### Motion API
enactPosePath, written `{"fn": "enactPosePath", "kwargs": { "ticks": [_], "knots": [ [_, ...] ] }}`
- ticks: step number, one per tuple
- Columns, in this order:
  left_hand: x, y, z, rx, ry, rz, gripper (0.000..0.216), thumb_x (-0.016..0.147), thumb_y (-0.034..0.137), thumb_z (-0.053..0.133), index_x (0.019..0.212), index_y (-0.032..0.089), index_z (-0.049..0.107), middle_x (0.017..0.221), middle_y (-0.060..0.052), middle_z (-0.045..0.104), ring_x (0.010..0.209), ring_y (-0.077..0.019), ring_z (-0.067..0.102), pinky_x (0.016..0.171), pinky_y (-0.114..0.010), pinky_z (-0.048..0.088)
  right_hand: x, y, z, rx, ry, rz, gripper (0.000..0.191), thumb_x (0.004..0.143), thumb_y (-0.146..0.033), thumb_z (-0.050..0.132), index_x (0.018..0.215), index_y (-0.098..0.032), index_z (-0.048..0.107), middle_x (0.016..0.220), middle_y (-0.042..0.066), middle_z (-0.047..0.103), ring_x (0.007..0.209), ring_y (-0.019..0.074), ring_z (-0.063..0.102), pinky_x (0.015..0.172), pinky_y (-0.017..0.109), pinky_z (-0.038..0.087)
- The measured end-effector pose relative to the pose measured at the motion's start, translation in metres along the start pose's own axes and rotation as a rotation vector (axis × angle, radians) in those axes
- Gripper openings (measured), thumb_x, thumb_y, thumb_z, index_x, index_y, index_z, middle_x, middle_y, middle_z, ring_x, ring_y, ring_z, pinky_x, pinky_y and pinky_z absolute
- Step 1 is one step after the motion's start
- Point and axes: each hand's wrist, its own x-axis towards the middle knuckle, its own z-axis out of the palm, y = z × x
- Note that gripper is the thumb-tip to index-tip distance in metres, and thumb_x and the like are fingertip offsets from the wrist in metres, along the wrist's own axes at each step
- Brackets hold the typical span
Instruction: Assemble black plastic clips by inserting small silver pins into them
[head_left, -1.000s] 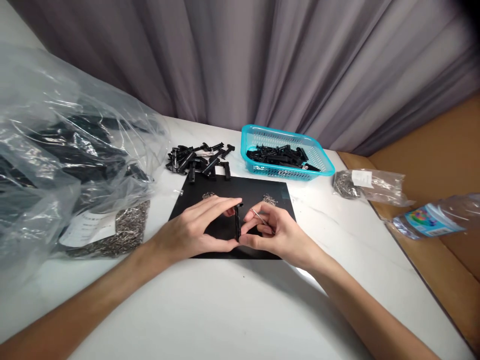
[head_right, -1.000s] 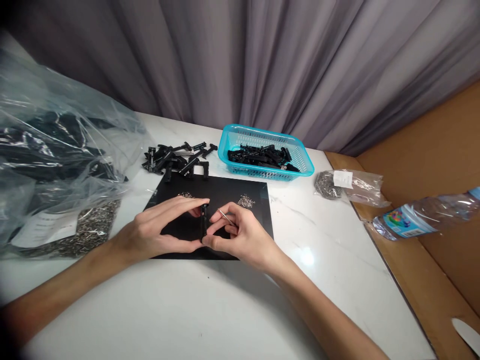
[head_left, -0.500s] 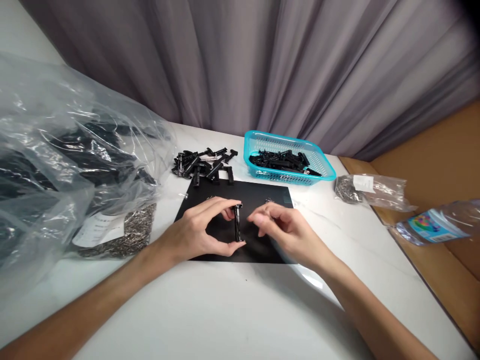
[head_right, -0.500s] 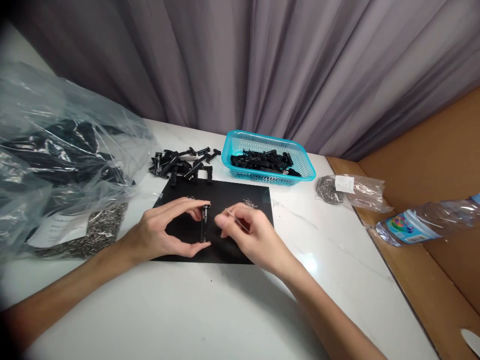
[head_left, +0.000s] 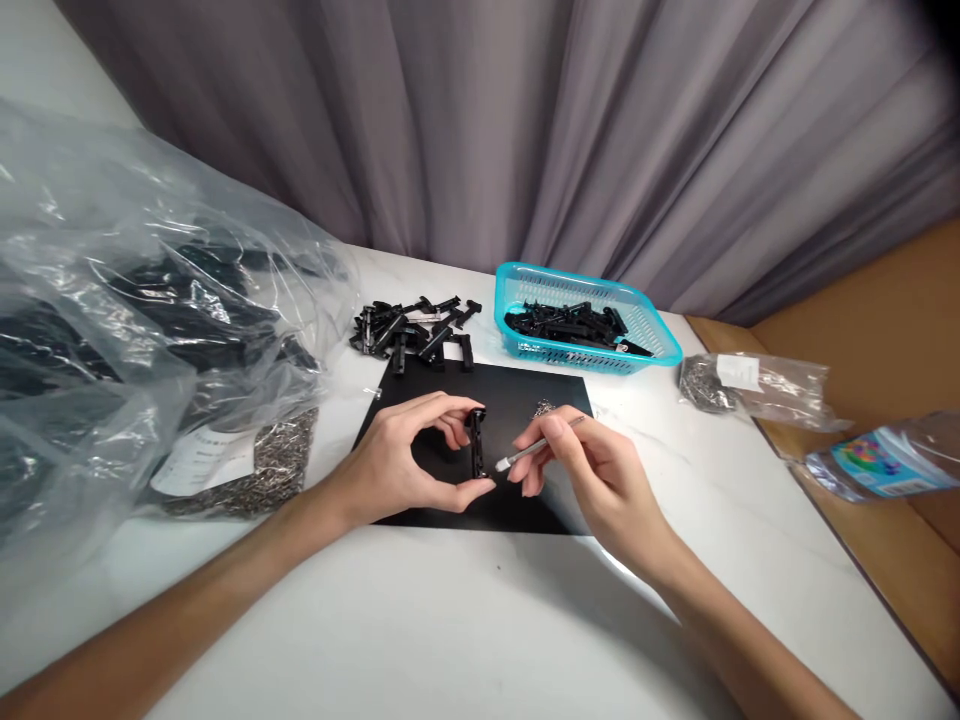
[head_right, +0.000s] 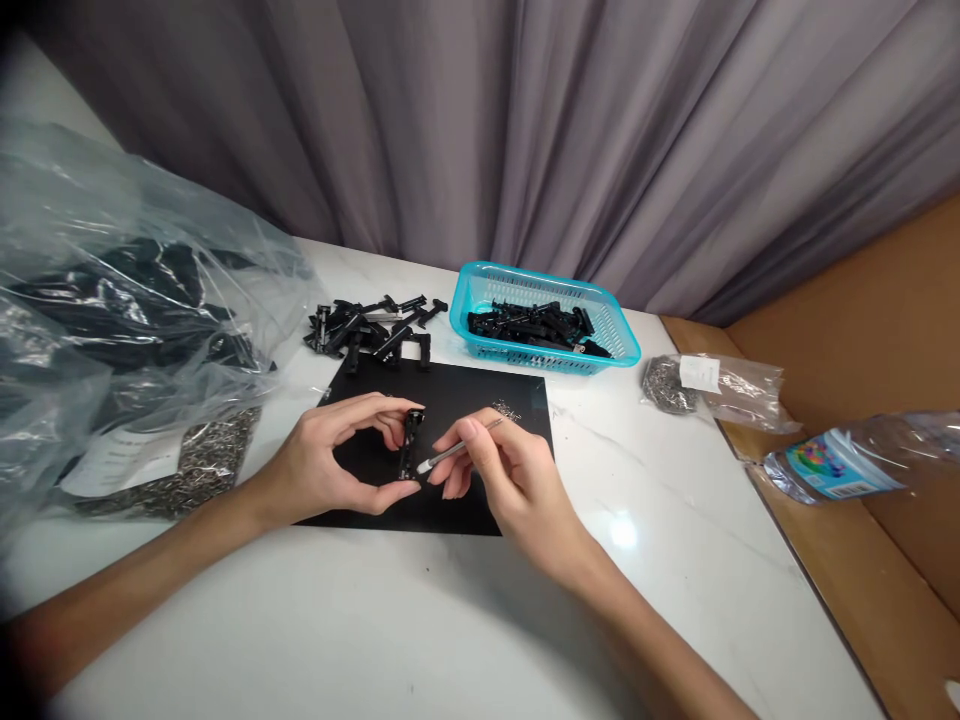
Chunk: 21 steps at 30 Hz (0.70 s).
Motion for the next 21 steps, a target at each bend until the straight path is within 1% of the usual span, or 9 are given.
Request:
{"fn": "enactPosePath", "kwargs": {
  "ticks": [4,10,13,17,21],
  "knots": [
    [-0.0013,-0.0003,0.0012,0.003,0.011,-0.004,0.058,0.065,0.021,0.087,0.119,0.013,0.067,0.09,-0.002,0.072,0.073,-0.0133,0.07,0.071,-0.026,0.063,0.0001,0.0025,0.0027,0.005,-0.04,0.036,0.033,0.108,-0.041,0.051,0.095,-0.017,0.069,0.081,0.004,0.071,0.067,0.0134,0.071,0.068,0.028,0.06],
    [-0.0021,0.0035,0.0021,-0.023,0.056,-0.084,0.053,0.063,0.027,0.088,0.111,0.014,0.069,0.083,-0.001,0.073,0.066,-0.0133,0.07,0.068,-0.026,0.065,0.0,0.0006,0.0019,-0.027,-0.091,0.045,0.034,0.109,-0.04,0.05,0.097,-0.016,0.07,0.079,0.004,0.071,0.069,0.0147,0.072,0.069,0.029,0.06],
    [-0.0018,0.0039,0.0015,-0.011,0.043,-0.075,0.052,0.061,0.026,0.087,0.109,0.014,0.07,0.08,0.0,0.072,0.065,-0.0133,0.068,0.065,-0.026,0.064,-0.0018,0.0015,0.0015,-0.052,-0.122,0.041,0.034,0.109,-0.04,0.049,0.099,-0.016,0.071,0.081,0.004,0.072,0.07,0.0147,0.073,0.07,0.029,0.06],
    [-0.002,0.0018,0.0006,0.004,0.017,-0.064,0.054,0.059,0.025,0.086,0.109,0.012,0.07,0.083,-0.002,0.072,0.065,-0.0135,0.067,0.064,-0.028,0.063,-0.0044,0.0057,0.0014,-0.093,-0.155,0.046,0.035,0.109,-0.04,0.048,0.101,-0.016,0.072,0.085,0.006,0.074,0.072,0.0155,0.073,0.071,0.03,0.06],
    [-0.0024,0.0026,0.0007,-0.003,0.011,-0.082,0.054,0.059,0.026,0.085,0.109,0.014,0.069,0.083,-0.001,0.072,0.065,-0.0137,0.067,0.065,-0.029,0.064,-0.005,0.0089,0.0023,-0.045,-0.163,0.045,0.036,0.109,-0.041,0.048,0.1,-0.015,0.072,0.085,0.007,0.074,0.072,0.0163,0.073,0.071,0.032,0.061]
  ]
}}
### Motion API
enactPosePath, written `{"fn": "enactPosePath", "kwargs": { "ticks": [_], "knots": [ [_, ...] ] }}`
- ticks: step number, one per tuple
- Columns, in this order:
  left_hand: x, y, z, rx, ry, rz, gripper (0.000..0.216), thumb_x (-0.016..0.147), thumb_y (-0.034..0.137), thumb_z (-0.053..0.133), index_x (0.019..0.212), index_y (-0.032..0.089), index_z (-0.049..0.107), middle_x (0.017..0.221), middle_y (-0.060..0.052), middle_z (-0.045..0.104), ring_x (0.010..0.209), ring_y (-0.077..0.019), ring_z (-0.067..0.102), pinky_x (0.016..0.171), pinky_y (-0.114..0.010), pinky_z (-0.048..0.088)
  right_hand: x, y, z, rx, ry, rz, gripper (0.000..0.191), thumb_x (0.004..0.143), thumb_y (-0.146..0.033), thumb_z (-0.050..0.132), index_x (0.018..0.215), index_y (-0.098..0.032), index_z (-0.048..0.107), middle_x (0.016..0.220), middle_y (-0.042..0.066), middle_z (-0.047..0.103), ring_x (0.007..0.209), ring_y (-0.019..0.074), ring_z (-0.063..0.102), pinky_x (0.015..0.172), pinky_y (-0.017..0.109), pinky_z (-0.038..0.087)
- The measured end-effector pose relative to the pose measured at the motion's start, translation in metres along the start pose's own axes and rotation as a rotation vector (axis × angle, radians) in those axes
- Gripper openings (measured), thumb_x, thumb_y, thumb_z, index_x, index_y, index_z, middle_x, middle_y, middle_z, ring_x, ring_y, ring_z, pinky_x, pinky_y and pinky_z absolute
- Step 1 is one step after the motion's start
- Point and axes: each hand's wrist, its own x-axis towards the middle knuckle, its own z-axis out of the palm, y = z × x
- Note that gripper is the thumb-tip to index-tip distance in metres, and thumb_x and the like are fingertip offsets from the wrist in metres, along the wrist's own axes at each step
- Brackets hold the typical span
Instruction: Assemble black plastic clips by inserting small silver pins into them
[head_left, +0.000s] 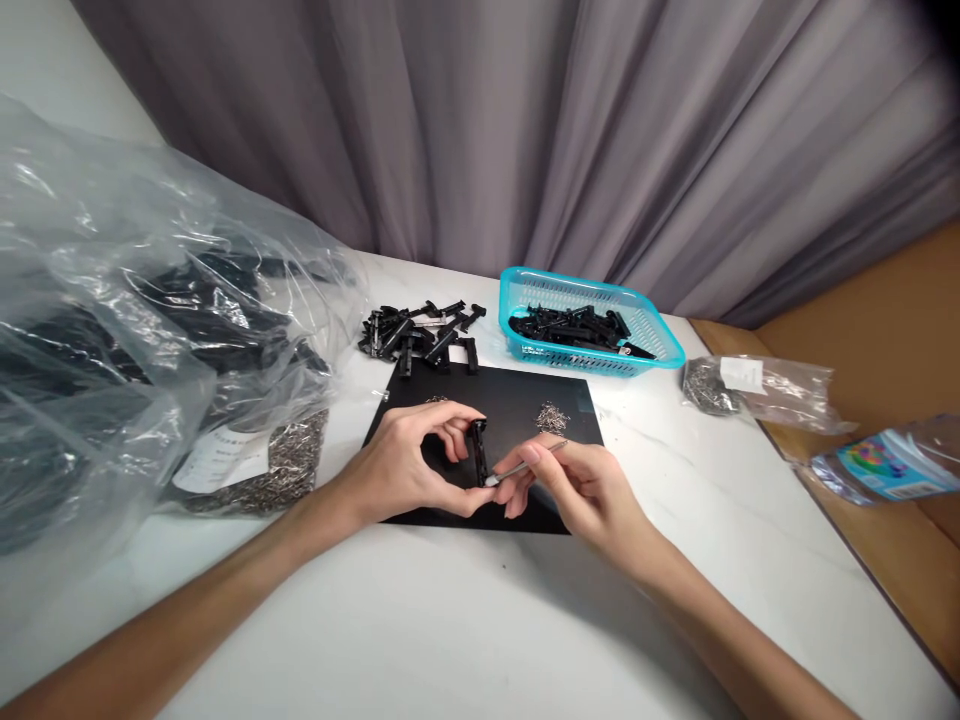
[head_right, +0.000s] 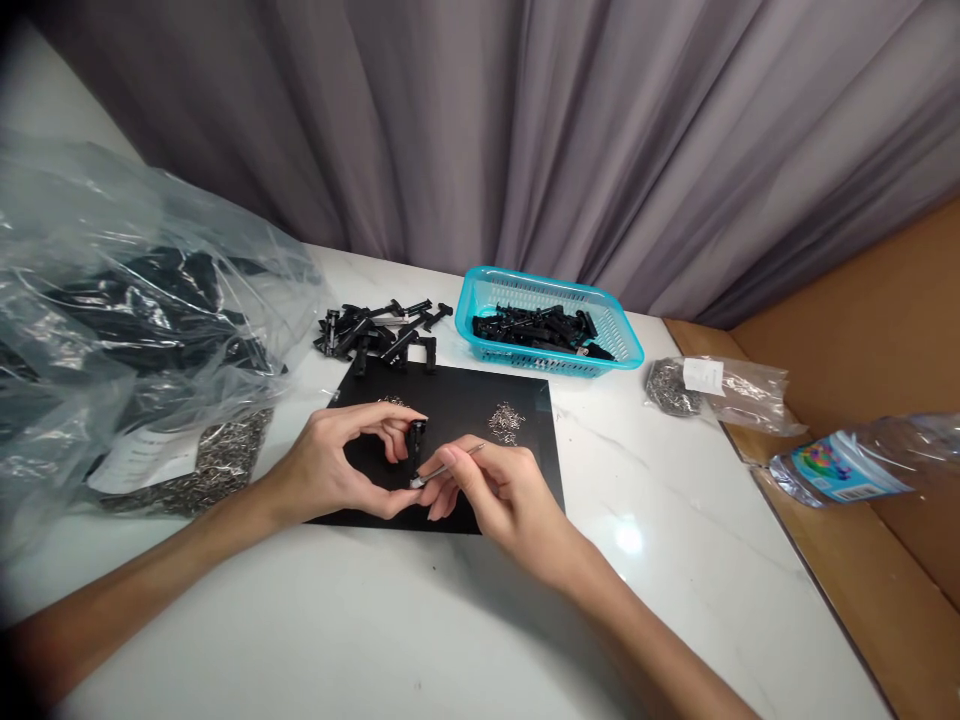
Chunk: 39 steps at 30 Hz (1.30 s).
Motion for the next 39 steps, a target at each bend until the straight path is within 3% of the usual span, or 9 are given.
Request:
{"fn": "enactPosePath", "kwargs": {
  "ticks": [6,11,13,15,18,21,32,35,39],
  "knots": [
    [0.002,-0.001,-0.003,-0.015,-0.037,-0.049,0.052,0.06,0.027,0.086,0.108,0.015,0.069,0.085,-0.002,0.073,0.066,-0.0134,0.066,0.066,-0.027,0.063,0.003,-0.01,-0.001,0.002,0.042,-0.013,0.037,0.109,-0.042,0.047,0.099,-0.017,0.073,0.084,0.005,0.072,0.073,0.0151,0.07,0.072,0.03,0.058],
    [0.003,-0.007,-0.005,-0.085,-0.118,-0.159,0.051,0.066,0.038,0.089,0.108,0.018,0.069,0.085,0.0,0.071,0.069,-0.0131,0.066,0.069,-0.026,0.063,0.012,-0.016,-0.029,-0.138,0.383,-0.2,0.044,0.111,-0.043,0.04,0.08,-0.02,0.061,0.085,0.004,0.067,0.084,0.0166,0.065,0.081,0.031,0.053],
    [0.002,-0.009,-0.004,-0.03,-0.099,-0.14,0.052,0.068,0.044,0.089,0.111,0.021,0.07,0.091,-0.001,0.071,0.075,-0.0145,0.068,0.075,-0.028,0.064,0.014,-0.011,-0.046,-0.259,0.418,-0.216,0.042,0.112,-0.041,0.038,0.08,-0.021,0.056,0.083,0.003,0.064,0.079,0.0163,0.062,0.077,0.032,0.051],
    [0.002,-0.01,-0.003,0.07,-0.075,-0.116,0.055,0.071,0.051,0.087,0.115,0.023,0.07,0.099,-0.002,0.071,0.086,-0.0177,0.069,0.084,-0.033,0.063,0.016,-0.003,-0.061,-0.453,0.313,-0.164,0.037,0.112,-0.038,0.037,0.088,-0.021,0.06,0.084,0.004,0.063,0.073,0.0165,0.06,0.074,0.033,0.051],
    [0.001,-0.011,-0.003,0.206,-0.024,-0.138,0.058,0.076,0.059,0.082,0.12,0.024,0.068,0.108,-0.005,0.069,0.097,-0.0217,0.07,0.093,-0.039,0.062,0.015,0.011,-0.076,-0.819,0.132,-0.162,0.026,0.109,-0.033,0.047,0.108,-0.022,0.07,0.101,0.01,0.065,0.093,0.0239,0.061,0.086,0.042,0.052],
    [0.001,-0.012,-0.003,0.284,0.02,-0.159,0.06,0.079,0.064,0.078,0.123,0.025,0.066,0.111,-0.006,0.067,0.1,-0.0234,0.07,0.095,-0.041,0.061,0.014,0.02,-0.083,-1.003,0.067,-0.202,0.028,0.107,-0.028,0.05,0.126,-0.024,0.071,0.109,0.012,0.062,0.096,0.0261,0.06,0.086,0.045,0.054],
    [-0.001,-0.005,0.0,0.408,-0.016,-0.024,0.061,0.081,0.06,0.077,0.127,0.023,0.064,0.114,-0.008,0.067,0.103,-0.0265,0.07,0.092,-0.041,0.061,0.019,0.03,-0.076,-0.919,0.104,-0.228,0.028,0.104,-0.028,0.057,0.129,-0.022,0.068,0.115,0.011,0.059,0.096,0.0232,0.063,0.088,0.043,0.058],
    [-0.002,-0.005,0.0,0.412,-0.022,-0.017,0.061,0.082,0.059,0.077,0.129,0.023,0.063,0.115,-0.008,0.067,0.104,-0.0267,0.069,0.092,-0.041,0.06,0.018,0.029,-0.074,-0.909,0.028,-0.247,0.022,0.104,-0.028,0.058,0.118,-0.022,0.074,0.108,0.009,0.059,0.09,0.0206,0.062,0.083,0.039,0.057],
    [-0.002,-0.004,0.0,0.405,-0.014,-0.015,0.059,0.082,0.058,0.077,0.127,0.024,0.064,0.112,-0.007,0.068,0.1,-0.0261,0.069,0.09,-0.041,0.061,0.015,0.028,-0.074,-1.054,-0.033,-0.278,0.03,0.105,-0.033,0.055,0.127,-0.024,0.073,0.111,0.011,0.061,0.083,0.0207,0.058,0.079,0.043,0.056]
  ]
}}
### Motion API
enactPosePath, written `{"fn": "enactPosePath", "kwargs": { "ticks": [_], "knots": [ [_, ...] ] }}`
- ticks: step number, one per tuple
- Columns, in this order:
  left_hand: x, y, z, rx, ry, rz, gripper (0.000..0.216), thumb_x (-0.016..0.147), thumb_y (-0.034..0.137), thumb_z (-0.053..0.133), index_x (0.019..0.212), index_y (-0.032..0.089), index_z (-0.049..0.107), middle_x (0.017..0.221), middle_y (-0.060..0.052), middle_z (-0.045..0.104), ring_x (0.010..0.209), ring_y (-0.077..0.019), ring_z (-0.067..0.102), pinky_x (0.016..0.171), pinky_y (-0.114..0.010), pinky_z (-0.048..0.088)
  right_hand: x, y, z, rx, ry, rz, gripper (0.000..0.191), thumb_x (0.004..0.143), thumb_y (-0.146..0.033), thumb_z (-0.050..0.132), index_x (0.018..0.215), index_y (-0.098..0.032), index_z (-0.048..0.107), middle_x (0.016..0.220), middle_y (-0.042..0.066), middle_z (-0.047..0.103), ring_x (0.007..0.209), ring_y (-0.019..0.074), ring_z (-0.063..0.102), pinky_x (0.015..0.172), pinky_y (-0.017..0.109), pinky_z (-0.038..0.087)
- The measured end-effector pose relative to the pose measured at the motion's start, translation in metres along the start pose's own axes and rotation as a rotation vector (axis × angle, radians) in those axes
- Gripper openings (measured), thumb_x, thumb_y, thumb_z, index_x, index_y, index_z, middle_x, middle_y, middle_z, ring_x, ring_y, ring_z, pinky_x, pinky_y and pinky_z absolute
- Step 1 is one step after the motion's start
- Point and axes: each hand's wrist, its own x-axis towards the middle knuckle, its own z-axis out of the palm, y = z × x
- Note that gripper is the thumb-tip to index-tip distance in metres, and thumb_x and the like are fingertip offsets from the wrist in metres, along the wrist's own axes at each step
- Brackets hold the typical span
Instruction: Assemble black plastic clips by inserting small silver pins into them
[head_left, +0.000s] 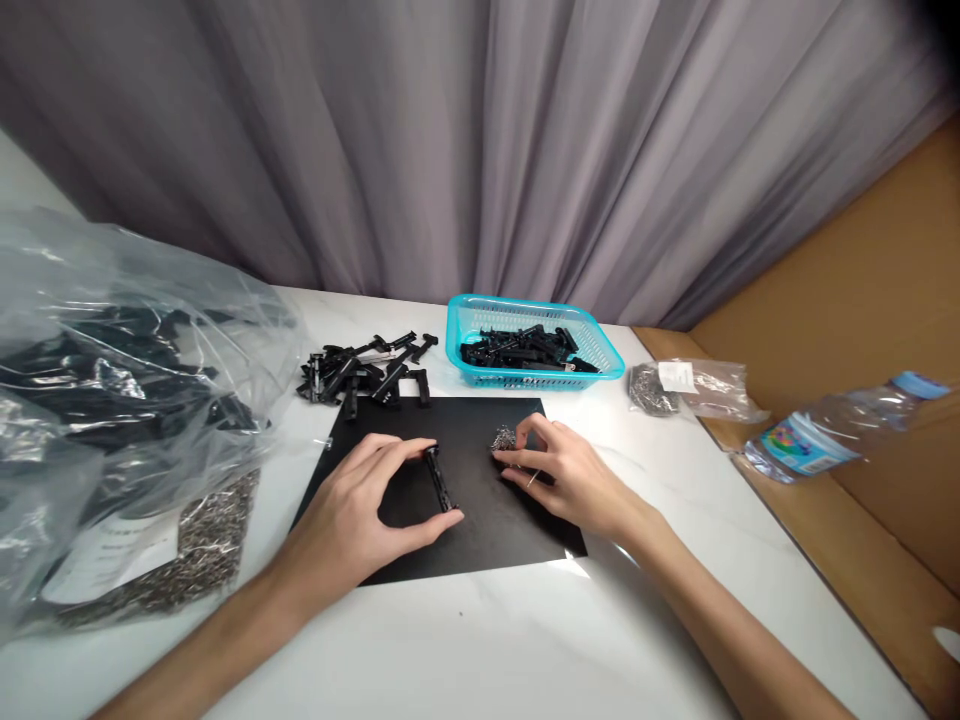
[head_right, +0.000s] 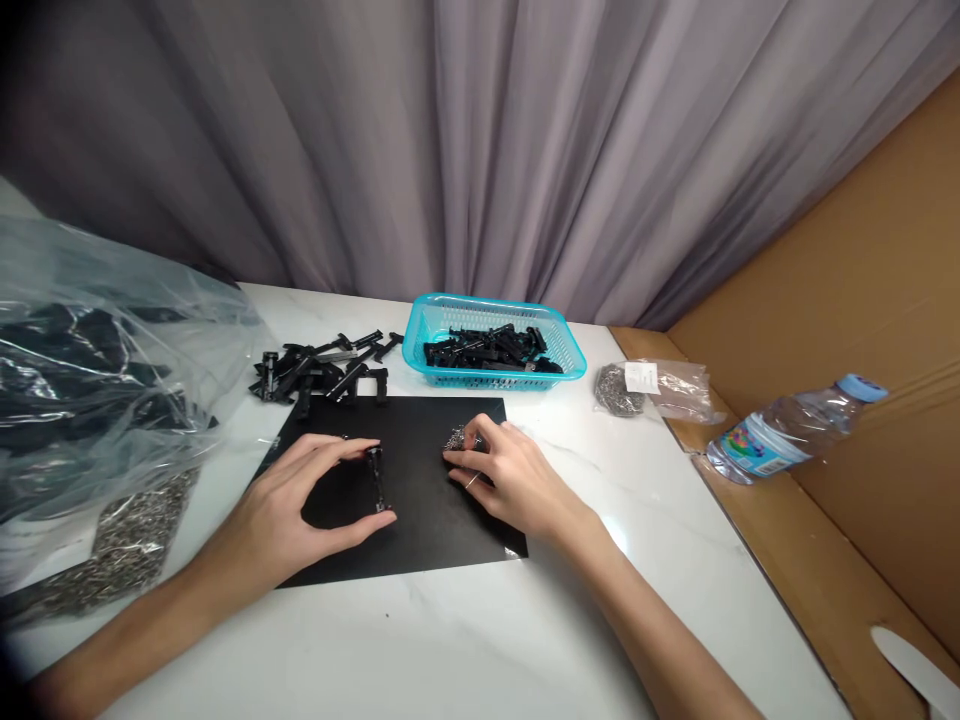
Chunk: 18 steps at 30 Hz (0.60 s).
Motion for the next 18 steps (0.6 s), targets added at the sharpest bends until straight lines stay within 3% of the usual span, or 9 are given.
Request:
{"fn": "enactPosePath", "kwargs": {
  "ticks": [5,9,14,18],
  "knots": [
    [-0.001,0.0,0.001,0.018,-0.017,0.016,0.059,0.083,0.058,0.076,0.128,0.022,0.062,0.114,-0.008,0.067,0.103,-0.0263,0.068,0.091,-0.041,0.06,-0.001,-0.001,0.004,-0.077,-0.052,-0.041,0.033,0.106,-0.031,0.052,0.133,-0.022,0.07,0.114,0.013,0.063,0.087,0.0232,0.06,0.079,0.043,0.056],
    [-0.002,0.001,0.002,0.022,-0.03,0.033,0.059,0.085,0.057,0.075,0.13,0.022,0.06,0.115,-0.009,0.066,0.105,-0.0266,0.067,0.092,-0.042,0.059,0.001,0.001,0.01,-0.051,0.0,-0.022,0.026,0.107,-0.025,0.05,0.119,-0.022,0.072,0.112,0.011,0.066,0.086,0.0217,0.063,0.079,0.04,0.053],
    [-0.002,0.002,0.002,0.01,-0.034,0.051,0.057,0.084,0.056,0.076,0.128,0.022,0.061,0.117,-0.009,0.067,0.107,-0.0275,0.067,0.095,-0.043,0.059,0.004,0.001,0.014,0.144,0.151,0.044,0.018,0.108,-0.024,0.049,0.106,-0.021,0.067,0.103,0.008,0.069,0.089,0.0206,0.065,0.08,0.036,0.051],
    [-0.002,0.002,0.002,0.001,-0.03,0.051,0.057,0.084,0.055,0.077,0.128,0.022,0.061,0.116,-0.009,0.066,0.106,-0.0274,0.067,0.093,-0.042,0.058,0.005,-0.001,0.009,0.33,0.221,0.18,0.014,0.106,-0.028,0.054,0.101,-0.022,0.066,0.1,0.007,0.067,0.086,0.0185,0.062,0.074,0.031,0.05]
  ]
}}
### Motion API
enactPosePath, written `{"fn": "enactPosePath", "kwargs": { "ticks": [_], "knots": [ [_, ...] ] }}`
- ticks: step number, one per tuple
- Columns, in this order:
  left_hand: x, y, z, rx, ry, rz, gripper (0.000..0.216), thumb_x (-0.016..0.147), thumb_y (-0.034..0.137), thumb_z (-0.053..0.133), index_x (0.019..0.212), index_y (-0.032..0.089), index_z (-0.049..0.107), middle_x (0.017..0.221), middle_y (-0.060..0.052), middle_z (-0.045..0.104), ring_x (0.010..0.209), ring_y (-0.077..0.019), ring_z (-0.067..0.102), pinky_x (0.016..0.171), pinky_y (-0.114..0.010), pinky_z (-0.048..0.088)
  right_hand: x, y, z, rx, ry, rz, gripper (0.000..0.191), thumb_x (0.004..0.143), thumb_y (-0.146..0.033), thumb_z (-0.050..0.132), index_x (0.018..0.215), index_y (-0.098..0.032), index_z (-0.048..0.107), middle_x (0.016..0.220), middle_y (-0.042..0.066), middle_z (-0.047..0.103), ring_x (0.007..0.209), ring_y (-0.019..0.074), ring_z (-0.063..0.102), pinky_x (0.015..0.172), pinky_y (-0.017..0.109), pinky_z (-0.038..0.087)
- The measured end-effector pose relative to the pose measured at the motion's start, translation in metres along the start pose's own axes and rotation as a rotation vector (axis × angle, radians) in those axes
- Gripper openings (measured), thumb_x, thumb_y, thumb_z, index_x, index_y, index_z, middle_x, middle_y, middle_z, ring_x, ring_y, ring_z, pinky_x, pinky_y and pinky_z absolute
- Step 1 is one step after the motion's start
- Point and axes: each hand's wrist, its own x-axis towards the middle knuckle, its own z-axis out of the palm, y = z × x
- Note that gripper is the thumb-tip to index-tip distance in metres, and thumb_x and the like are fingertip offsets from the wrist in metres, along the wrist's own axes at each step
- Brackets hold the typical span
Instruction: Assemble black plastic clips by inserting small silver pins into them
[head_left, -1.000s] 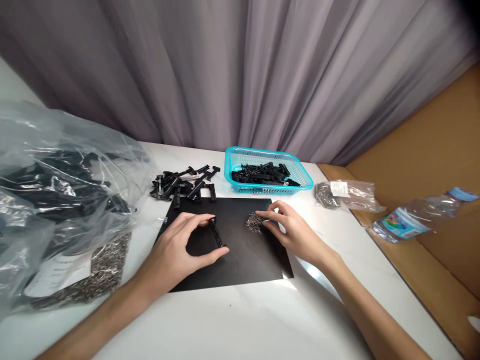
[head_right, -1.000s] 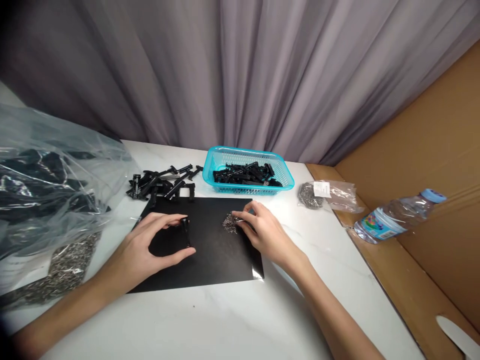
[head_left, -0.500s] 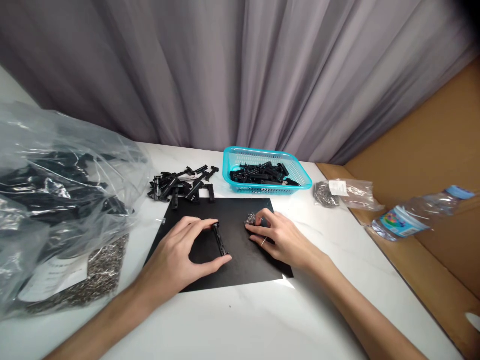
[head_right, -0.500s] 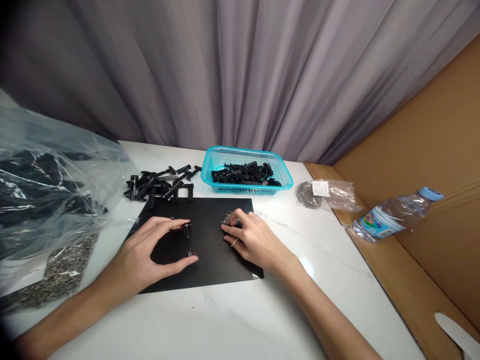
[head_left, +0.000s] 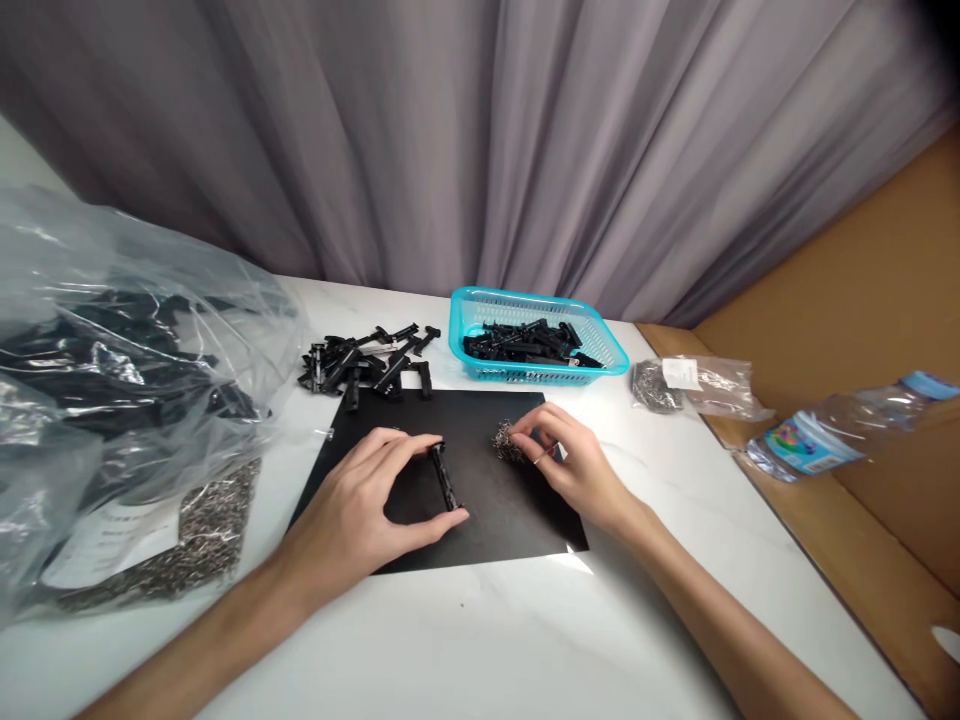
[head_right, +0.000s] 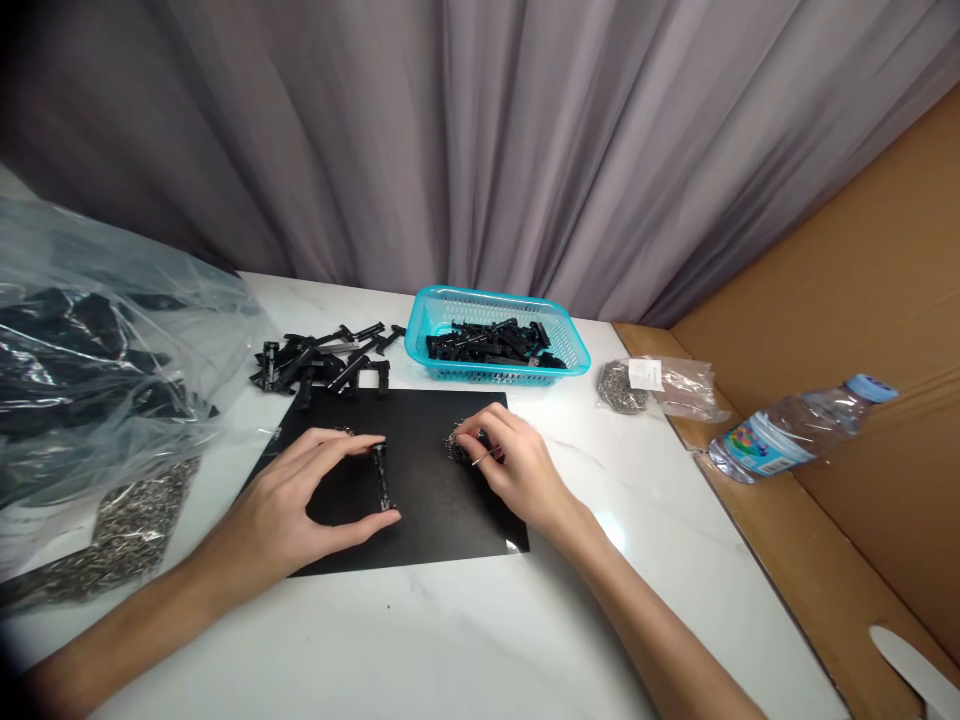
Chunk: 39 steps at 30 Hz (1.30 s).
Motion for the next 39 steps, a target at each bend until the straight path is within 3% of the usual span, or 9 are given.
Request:
{"fn": "enactPosePath", "kwargs": {
  "ticks": [7,14,17,20,24,32,39],
  "knots": [
    [-0.002,0.002,0.003,-0.039,-0.084,0.005,0.06,0.085,0.056,0.075,0.133,0.025,0.057,0.119,-0.007,0.063,0.112,-0.0261,0.065,0.1,-0.041,0.056,-0.001,-0.01,-0.002,0.154,-0.034,0.12,0.013,0.104,-0.027,0.056,0.1,-0.022,0.067,0.098,0.004,0.069,0.078,0.0152,0.059,0.073,0.029,0.048],
    [-0.006,0.006,0.006,-0.067,-0.134,-0.023,0.065,0.082,0.059,0.077,0.135,0.026,0.058,0.12,-0.006,0.063,0.113,-0.0255,0.065,0.101,-0.04,0.055,-0.007,-0.015,0.012,0.315,-0.14,0.168,0.021,0.104,-0.03,0.058,0.111,-0.026,0.077,0.107,0.007,0.072,0.094,0.0201,0.066,0.071,0.031,0.049],
    [-0.007,0.008,0.006,-0.082,-0.134,-0.016,0.066,0.082,0.059,0.078,0.136,0.027,0.057,0.12,-0.005,0.063,0.113,-0.025,0.065,0.102,-0.04,0.054,-0.009,-0.02,0.014,0.388,-0.15,0.212,0.022,0.101,-0.029,0.062,0.119,-0.027,0.075,0.103,0.004,0.073,0.087,0.0183,0.065,0.07,0.031,0.049],
    [-0.007,0.011,0.006,-0.089,-0.137,0.009,0.065,0.082,0.057,0.078,0.135,0.026,0.057,0.118,-0.006,0.063,0.112,-0.025,0.064,0.102,-0.04,0.054,-0.008,-0.025,0.014,0.429,-0.129,0.257,0.018,0.098,-0.029,0.067,0.114,-0.026,0.074,0.095,0.002,0.073,0.078,0.0157,0.063,0.069,0.029,0.049],
    [-0.006,0.015,0.003,-0.07,-0.147,0.044,0.065,0.082,0.054,0.079,0.135,0.022,0.057,0.116,-0.007,0.064,0.111,-0.0252,0.064,0.101,-0.041,0.054,-0.008,-0.029,0.014,0.401,-0.119,0.232,0.011,0.099,-0.029,0.066,0.1,-0.024,0.076,0.094,0.002,0.071,0.074,0.0142,0.059,0.065,0.028,0.046],
    [-0.004,0.017,0.003,-0.071,-0.141,0.045,0.065,0.082,0.053,0.08,0.134,0.02,0.059,0.115,-0.007,0.065,0.11,-0.0257,0.065,0.1,-0.04,0.055,-0.011,-0.028,0.016,0.339,-0.11,0.208,0.009,0.094,-0.028,0.073,0.1,-0.024,0.078,0.095,0.003,0.071,0.07,0.0142,0.054,0.061,0.029,0.042],
    [-0.005,0.015,0.004,-0.072,-0.136,0.047,0.065,0.083,0.053,0.079,0.135,0.02,0.057,0.114,-0.007,0.065,0.11,-0.0252,0.065,0.099,-0.04,0.056,-0.01,-0.026,0.018,0.211,-0.063,0.162,0.012,0.097,-0.023,0.066,0.098,-0.022,0.078,0.097,0.006,0.069,0.077,0.0161,0.062,0.063,0.029,0.048]
  ]
}}
